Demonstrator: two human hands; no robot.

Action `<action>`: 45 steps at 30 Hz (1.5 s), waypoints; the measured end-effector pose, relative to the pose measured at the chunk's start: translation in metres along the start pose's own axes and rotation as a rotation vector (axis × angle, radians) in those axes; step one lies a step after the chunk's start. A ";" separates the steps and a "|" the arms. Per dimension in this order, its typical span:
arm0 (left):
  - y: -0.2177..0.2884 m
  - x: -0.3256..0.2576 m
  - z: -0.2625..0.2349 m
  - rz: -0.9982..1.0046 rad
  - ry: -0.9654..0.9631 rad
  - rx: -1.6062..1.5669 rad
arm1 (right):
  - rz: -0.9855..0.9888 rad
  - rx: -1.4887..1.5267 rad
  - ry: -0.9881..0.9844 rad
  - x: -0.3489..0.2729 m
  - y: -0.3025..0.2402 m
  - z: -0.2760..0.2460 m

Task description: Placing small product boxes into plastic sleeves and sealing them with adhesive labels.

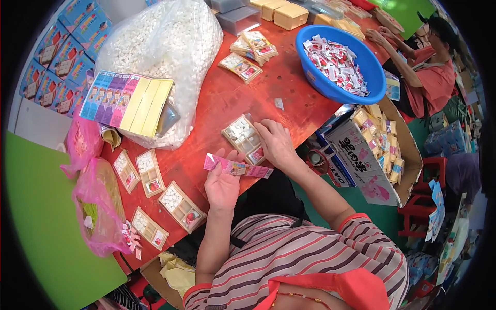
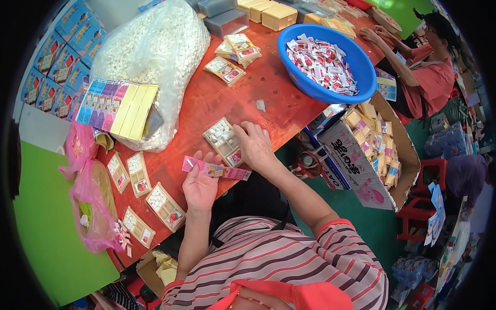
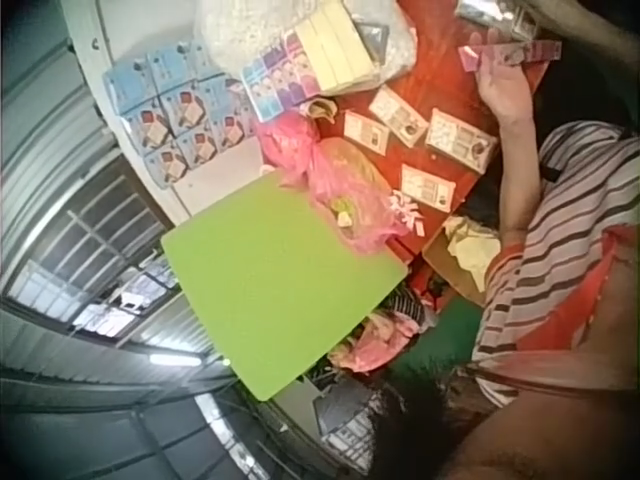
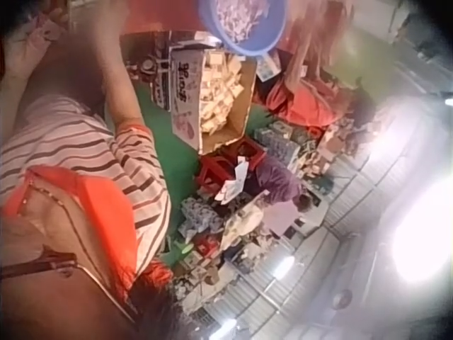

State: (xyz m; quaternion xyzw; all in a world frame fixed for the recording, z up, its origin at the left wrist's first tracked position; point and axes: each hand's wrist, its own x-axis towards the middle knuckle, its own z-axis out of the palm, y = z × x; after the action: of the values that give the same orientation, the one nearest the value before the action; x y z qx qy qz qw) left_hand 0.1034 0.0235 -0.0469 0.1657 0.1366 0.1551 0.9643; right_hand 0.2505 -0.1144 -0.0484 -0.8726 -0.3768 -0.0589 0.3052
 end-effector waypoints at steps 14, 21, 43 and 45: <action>0.016 -0.035 -0.002 -0.005 0.019 0.016 | -0.311 -0.024 -0.137 0.021 -0.017 -0.013; 0.016 -0.048 0.006 -0.006 0.055 0.002 | -0.413 -0.010 -0.272 0.019 -0.015 -0.018; 0.004 -0.040 0.042 0.188 -0.070 0.099 | -0.190 0.523 -0.443 -0.017 -0.047 -0.057; 0.003 -0.042 0.050 0.222 -0.053 0.176 | -0.170 0.569 -0.420 -0.022 -0.044 -0.060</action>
State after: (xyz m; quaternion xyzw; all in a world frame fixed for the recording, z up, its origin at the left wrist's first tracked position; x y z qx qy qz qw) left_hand 0.0796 -0.0024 0.0081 0.2679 0.1053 0.2437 0.9262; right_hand 0.2121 -0.1387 0.0143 -0.7115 -0.5038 0.2037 0.4455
